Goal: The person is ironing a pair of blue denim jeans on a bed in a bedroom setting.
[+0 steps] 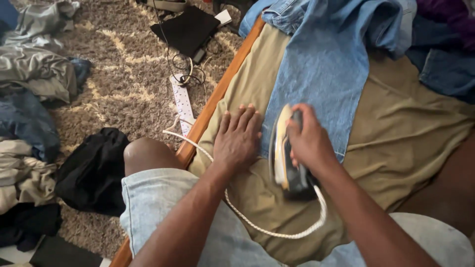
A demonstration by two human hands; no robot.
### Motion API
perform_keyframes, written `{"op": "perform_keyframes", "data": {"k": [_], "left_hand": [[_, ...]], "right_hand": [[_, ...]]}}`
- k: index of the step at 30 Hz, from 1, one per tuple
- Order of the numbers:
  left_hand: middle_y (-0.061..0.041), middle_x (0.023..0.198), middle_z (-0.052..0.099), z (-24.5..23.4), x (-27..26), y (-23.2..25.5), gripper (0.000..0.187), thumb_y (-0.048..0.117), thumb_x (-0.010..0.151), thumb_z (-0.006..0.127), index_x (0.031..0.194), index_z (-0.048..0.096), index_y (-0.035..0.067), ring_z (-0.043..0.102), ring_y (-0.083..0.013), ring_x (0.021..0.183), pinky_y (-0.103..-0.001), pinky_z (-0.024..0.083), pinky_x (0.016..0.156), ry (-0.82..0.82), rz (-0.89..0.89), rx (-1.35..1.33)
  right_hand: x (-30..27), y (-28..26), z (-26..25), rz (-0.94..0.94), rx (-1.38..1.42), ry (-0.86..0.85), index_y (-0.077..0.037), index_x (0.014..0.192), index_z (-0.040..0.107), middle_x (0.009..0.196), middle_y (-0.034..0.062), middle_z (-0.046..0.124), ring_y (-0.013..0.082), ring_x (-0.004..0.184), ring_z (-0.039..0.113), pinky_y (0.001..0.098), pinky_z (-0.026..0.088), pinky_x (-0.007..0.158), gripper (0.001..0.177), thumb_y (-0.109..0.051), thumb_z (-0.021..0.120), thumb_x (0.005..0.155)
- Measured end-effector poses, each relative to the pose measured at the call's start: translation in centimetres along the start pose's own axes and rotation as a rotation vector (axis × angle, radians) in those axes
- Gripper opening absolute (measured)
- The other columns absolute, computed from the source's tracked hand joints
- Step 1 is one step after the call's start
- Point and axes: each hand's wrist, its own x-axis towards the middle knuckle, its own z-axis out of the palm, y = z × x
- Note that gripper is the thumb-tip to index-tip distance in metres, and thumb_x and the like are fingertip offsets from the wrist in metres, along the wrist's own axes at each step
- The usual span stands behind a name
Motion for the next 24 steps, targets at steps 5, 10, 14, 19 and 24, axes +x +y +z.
{"op": "perform_keyframes", "data": {"k": [5, 10, 14, 19, 24], "left_hand": [[-0.011, 0.158, 0.044, -0.1, 0.2, 0.0, 0.051, 0.034, 0.099, 0.053, 0.144, 0.051, 0.01, 0.033, -0.0304, 0.151, -0.055, 0.021, 0.122, -0.003, -0.003, -0.023], [-0.011, 0.157, 0.044, -0.5, -0.1, 0.1, 0.052, 0.032, 0.099, 0.053, 0.145, 0.051, 0.009, 0.034, -0.0308, 0.15, -0.056, 0.022, 0.122, 0.0, -0.003, -0.024], [-0.012, 0.156, 0.043, -0.5, 0.9, 1.8, 0.055, 0.028, 0.094, 0.054, 0.144, 0.05, 0.007, 0.034, -0.0312, 0.148, -0.06, 0.019, 0.117, -0.021, -0.144, -0.049], [-0.015, 0.159, 0.042, -1.6, 4.0, 8.4, 0.054, 0.024, 0.095, 0.052, 0.147, 0.049, 0.008, 0.033, -0.0311, 0.152, -0.06, 0.019, 0.121, -0.045, -0.016, 0.004], [-0.015, 0.161, 0.041, 3.4, 3.2, 9.4, 0.056, 0.027, 0.096, 0.05, 0.147, 0.049, 0.004, 0.031, -0.0289, 0.152, -0.058, 0.016, 0.121, -0.016, 0.135, -0.086]], "right_hand": [[0.4, 2.4, -2.8, 0.054, -0.03, 0.027, -0.017, 0.134, 0.052, 0.069, 0.0114, 0.063, 0.0214, 0.045, 0.06, 0.0402, 0.051, 0.038, 0.041, -0.027, 0.059, 0.095], [-1.0, 5.9, -5.6, 0.112, 0.061, 0.124, -0.015, 0.135, 0.05, 0.068, 0.0092, 0.056, 0.0198, 0.045, 0.053, 0.0405, 0.046, 0.036, 0.041, -0.025, 0.06, 0.096], [-3.3, 6.0, -6.8, 0.223, 0.081, 0.164, -0.016, 0.136, 0.05, 0.062, 0.0119, 0.052, 0.0218, 0.042, 0.05, 0.0424, 0.044, 0.035, 0.041, -0.024, 0.06, 0.097], [-0.2, 5.9, -6.9, 0.215, 0.101, 0.171, -0.016, 0.136, 0.05, 0.06, 0.0123, 0.053, 0.0222, 0.042, 0.051, 0.0428, 0.044, 0.036, 0.042, -0.024, 0.061, 0.096], [5.1, 6.9, -8.1, 0.164, 0.121, 0.176, -0.016, 0.137, 0.049, 0.061, 0.0123, 0.054, 0.0232, 0.042, 0.051, 0.0425, 0.044, 0.036, 0.043, -0.024, 0.061, 0.096]]}}
